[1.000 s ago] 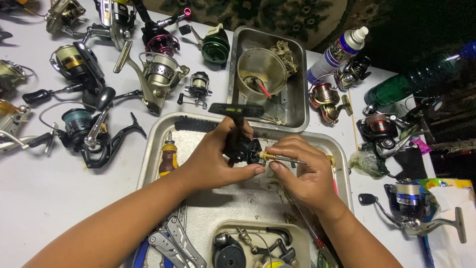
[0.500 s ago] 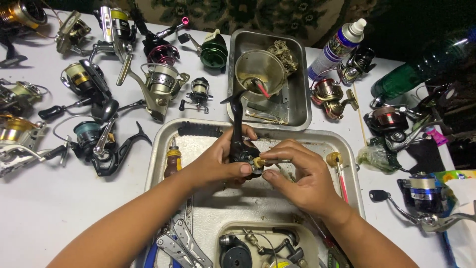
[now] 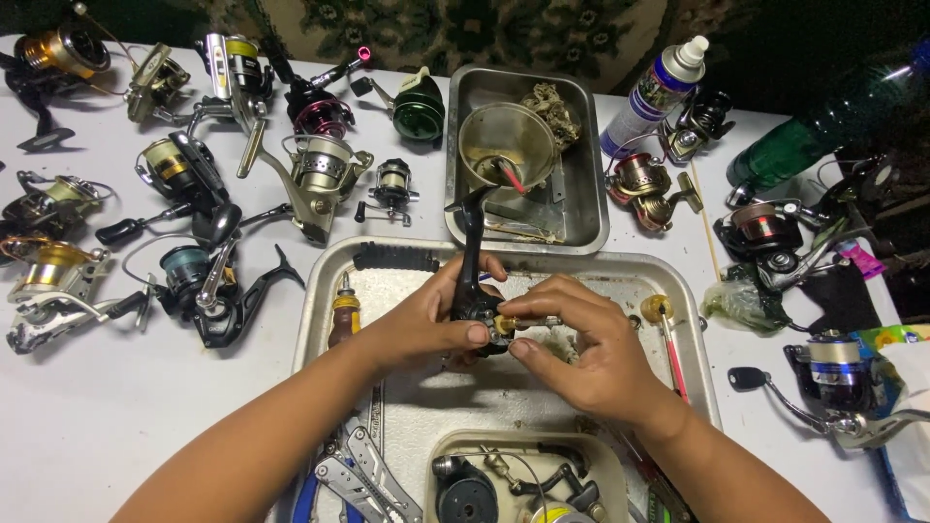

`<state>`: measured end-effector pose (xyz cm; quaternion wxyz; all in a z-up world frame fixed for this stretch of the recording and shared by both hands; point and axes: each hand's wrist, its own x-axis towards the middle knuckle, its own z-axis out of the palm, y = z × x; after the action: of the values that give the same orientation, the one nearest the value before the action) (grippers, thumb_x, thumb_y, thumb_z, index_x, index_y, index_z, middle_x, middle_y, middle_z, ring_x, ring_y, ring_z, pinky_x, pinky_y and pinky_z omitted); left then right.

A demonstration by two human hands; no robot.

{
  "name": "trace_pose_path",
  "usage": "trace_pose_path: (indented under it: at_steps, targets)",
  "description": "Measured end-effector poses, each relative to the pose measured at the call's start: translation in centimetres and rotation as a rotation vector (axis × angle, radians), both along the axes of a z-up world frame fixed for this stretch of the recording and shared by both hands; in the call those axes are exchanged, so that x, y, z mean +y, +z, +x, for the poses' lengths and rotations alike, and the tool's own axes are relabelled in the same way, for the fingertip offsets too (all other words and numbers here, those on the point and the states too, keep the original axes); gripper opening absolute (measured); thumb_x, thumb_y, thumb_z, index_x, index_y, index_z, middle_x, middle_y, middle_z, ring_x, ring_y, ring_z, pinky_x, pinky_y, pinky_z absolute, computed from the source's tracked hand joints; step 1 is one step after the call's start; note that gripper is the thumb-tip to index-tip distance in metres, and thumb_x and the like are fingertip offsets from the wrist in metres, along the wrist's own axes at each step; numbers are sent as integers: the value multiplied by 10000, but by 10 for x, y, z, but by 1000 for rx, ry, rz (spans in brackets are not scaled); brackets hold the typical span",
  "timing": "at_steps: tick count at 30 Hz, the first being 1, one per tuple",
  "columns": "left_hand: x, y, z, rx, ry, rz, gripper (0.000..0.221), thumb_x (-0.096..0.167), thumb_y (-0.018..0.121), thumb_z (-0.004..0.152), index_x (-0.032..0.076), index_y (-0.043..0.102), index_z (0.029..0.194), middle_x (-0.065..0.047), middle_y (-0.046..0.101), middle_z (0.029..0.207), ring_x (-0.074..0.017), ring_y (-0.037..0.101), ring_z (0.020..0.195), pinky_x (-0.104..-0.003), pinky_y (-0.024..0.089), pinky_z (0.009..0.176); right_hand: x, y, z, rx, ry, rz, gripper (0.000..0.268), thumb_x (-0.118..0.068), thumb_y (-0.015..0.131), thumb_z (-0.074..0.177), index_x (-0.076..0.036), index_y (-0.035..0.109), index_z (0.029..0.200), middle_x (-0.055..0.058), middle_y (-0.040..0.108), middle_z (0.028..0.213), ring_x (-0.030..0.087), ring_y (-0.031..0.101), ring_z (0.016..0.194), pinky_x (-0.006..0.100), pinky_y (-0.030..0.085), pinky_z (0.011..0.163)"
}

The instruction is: Assembling and repairing internal components of a fishing reel using a screwdriver and manual manipulation.

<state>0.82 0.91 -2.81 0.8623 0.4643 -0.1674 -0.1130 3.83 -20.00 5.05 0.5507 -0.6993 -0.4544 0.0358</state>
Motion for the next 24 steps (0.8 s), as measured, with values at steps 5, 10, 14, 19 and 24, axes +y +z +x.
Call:
trace_pose_path:
  at_steps: [5, 10, 14, 19, 24]
  targets:
    - [2, -1, 0, -17, 8, 45, 669, 224, 848, 804, 71, 453, 1322, -165, 719, 1007, -117, 631, 679, -233, 555, 568, -1, 4, 2, -53, -12, -42, 295, -101, 781, 821, -16, 746, 1101, 133, 739, 897, 278, 684, 857, 421, 535, 781]
    - [7, 5, -1, -98, 111, 189, 664, 192, 878, 780, 65, 480, 1295, -184, 732, 1032, -170, 670, 768, -290, 596, 678, -4, 1, 5, -41, -25, -76, 312, -110, 809, 796, -11, 749, 1085, 141, 754, 898, 284, 695, 848, 422, 539, 775]
    - [5, 22, -7, -217, 335, 451, 669, 267, 928, 708, 78, 546, 1223, -143, 693, 1007, -236, 669, 942, -414, 587, 864, -6, -5, 9, 19, -38, -89, 302, -124, 832, 791, -28, 757, 1067, 121, 761, 918, 258, 699, 867, 404, 547, 795]
    - [5, 24, -8, -258, 376, 503, 660, 265, 924, 700, 80, 559, 1218, -148, 678, 990, -266, 664, 954, -459, 576, 869, -7, -4, 9, 56, -33, -120, 298, -117, 837, 786, -26, 745, 1054, 140, 764, 937, 272, 701, 876, 430, 550, 805]
    - [6, 31, -9, -283, 345, 521, 620, 221, 914, 694, 97, 560, 1188, -128, 696, 929, -248, 676, 904, -434, 584, 840, -8, -9, 9, 182, -7, -80, 236, -45, 816, 776, -13, 739, 996, 126, 733, 888, 226, 659, 854, 407, 544, 824]
